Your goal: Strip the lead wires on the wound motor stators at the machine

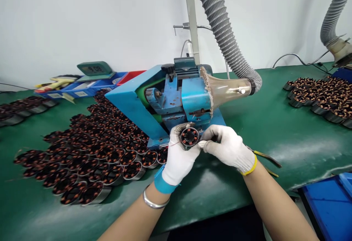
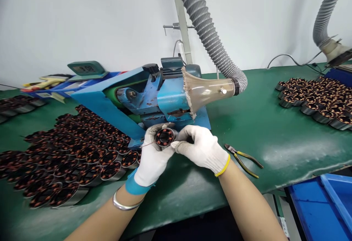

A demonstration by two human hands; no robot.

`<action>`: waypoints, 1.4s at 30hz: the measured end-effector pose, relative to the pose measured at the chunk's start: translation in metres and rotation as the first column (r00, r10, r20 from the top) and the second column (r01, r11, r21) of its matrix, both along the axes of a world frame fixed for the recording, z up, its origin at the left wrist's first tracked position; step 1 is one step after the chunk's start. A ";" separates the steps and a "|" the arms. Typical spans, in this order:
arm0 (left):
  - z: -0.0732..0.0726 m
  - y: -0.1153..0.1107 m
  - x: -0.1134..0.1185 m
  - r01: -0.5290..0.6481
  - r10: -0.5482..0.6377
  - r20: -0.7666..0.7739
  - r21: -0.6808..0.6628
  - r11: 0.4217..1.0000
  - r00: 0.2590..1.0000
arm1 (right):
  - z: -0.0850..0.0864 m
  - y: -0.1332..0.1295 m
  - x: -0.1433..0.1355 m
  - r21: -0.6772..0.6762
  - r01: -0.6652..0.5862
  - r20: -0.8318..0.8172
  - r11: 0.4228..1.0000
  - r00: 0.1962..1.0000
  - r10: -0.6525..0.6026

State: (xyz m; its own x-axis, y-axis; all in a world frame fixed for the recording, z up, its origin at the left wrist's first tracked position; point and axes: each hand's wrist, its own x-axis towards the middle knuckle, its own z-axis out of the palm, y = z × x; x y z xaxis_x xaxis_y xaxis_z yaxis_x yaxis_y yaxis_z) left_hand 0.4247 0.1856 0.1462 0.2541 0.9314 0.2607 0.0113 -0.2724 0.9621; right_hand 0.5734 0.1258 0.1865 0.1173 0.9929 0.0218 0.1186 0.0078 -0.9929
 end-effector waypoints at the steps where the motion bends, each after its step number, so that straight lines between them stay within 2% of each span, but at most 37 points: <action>1: 0.001 0.001 0.000 -0.011 0.011 0.002 -0.036 0.999 1.000 | -0.001 0.001 0.002 0.019 0.007 -0.106 1.000 0.994 -0.005; 3: 0.003 0.001 0.000 -0.003 0.007 0.030 -0.111 0.994 1.000 | -0.003 0.003 0.007 0.065 0.122 -0.253 0.990 0.962 -0.102; 4: 0.003 0.002 0.000 0.019 -0.010 0.063 -0.150 0.989 0.998 | -0.004 0.004 0.009 0.076 0.191 -0.264 0.979 0.950 -0.165; 6: 0.003 0.002 -0.001 0.090 -0.055 0.160 -0.220 0.971 0.986 | -0.006 0.005 0.010 0.094 0.261 -0.162 0.961 0.956 -0.244; 9: 0.001 0.002 -0.003 0.176 -0.092 0.278 -0.293 0.940 0.956 | -0.011 0.004 0.003 0.211 0.167 0.155 0.963 0.967 -0.201; 11: -0.001 0.002 -0.005 0.183 -0.094 0.290 -0.296 0.937 0.952 | -0.015 0.003 -0.005 0.363 0.063 0.350 0.930 0.915 -0.199; 13: -0.003 0.004 -0.007 0.170 -0.101 0.255 -0.264 0.949 0.962 | -0.019 0.001 -0.013 0.473 -0.010 0.488 0.881 0.836 -0.252; 15: -0.004 0.005 -0.007 0.161 -0.112 0.212 -0.231 0.960 0.971 | -0.020 0.000 -0.017 0.486 -0.013 0.563 0.874 0.769 -0.302; 16: -0.003 0.005 -0.007 0.156 -0.113 0.197 -0.219 0.963 0.974 | -0.019 0.000 -0.017 0.456 -0.001 0.577 0.890 0.762 -0.295; 18: -0.002 0.006 -0.007 0.130 -0.095 0.178 -0.201 0.971 0.980 | -0.015 -0.001 -0.016 0.351 0.009 0.515 0.936 0.834 -0.200; 21: 0.001 0.005 -0.007 0.096 -0.059 0.182 -0.200 0.975 0.982 | -0.008 -0.003 -0.011 0.220 -0.043 0.211 0.975 0.977 -0.005; 23: 0.003 0.004 -0.006 0.109 -0.065 0.206 -0.208 0.972 0.976 | -0.005 -0.003 -0.008 0.215 0.002 0.075 0.977 0.997 -0.018; 26: 0.004 0.004 -0.006 0.129 -0.089 0.197 -0.199 0.972 0.976 | -0.004 -0.004 -0.008 0.208 0.098 0.137 0.973 0.982 -0.128; 29: 0.005 0.005 -0.005 0.032 -0.022 0.094 -0.103 0.994 0.995 | -0.004 -0.003 -0.012 0.138 0.052 0.202 0.989 0.976 -0.079; 30: 0.005 0.004 -0.004 -0.012 0.015 0.056 -0.049 0.999 0.998 | -0.004 -0.002 -0.013 0.113 0.029 0.147 0.993 0.988 -0.046; 32: 0.005 0.002 -0.003 -0.060 0.061 -0.010 0.062 0.996 0.998 | -0.005 0.002 -0.012 0.070 0.023 -0.082 0.997 0.996 -0.017; 34: 0.005 -0.001 -0.002 -0.052 0.062 -0.064 0.154 0.987 0.996 | -0.007 0.008 -0.007 0.045 0.099 -0.346 0.994 0.935 -0.078; 36: 0.004 -0.005 -0.001 -0.046 0.069 -0.090 0.238 0.970 0.993 | -0.008 0.013 0.001 0.025 0.255 -0.522 0.967 0.828 -0.205; 37: 0.003 -0.006 -0.001 -0.057 0.087 -0.096 0.274 0.960 0.992 | -0.008 0.015 0.005 0.008 0.335 -0.550 0.942 0.788 -0.276; 38: 0.002 -0.006 -0.001 -0.083 0.117 -0.097 0.302 0.950 0.988 | -0.008 0.015 0.008 -0.017 0.384 -0.527 0.923 0.781 -0.334; 39: 0.002 -0.006 -0.001 -0.114 0.153 -0.100 0.321 0.940 0.983 | -0.008 0.015 0.009 -0.043 0.386 -0.461 0.922 0.811 -0.361; 40: 0.001 -0.005 -0.001 -0.142 0.189 -0.112 0.332 0.933 0.976 | -0.008 0.013 0.008 -0.068 0.340 -0.366 0.938 0.866 -0.340; 42: 0.002 -0.003 -0.002 -0.169 0.238 -0.156 0.363 0.916 0.959 | -0.009 0.010 0.001 -0.100 0.172 -0.209 0.980 0.959 -0.190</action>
State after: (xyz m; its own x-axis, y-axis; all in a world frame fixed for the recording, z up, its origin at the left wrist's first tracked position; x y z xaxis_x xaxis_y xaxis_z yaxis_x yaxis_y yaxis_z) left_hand 0.4230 0.1830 0.1477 0.1461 0.8300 0.5383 0.2772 -0.5567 0.7831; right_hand 0.5743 0.1360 0.1770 0.2886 0.9520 -0.1021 -0.1067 -0.0740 -0.9915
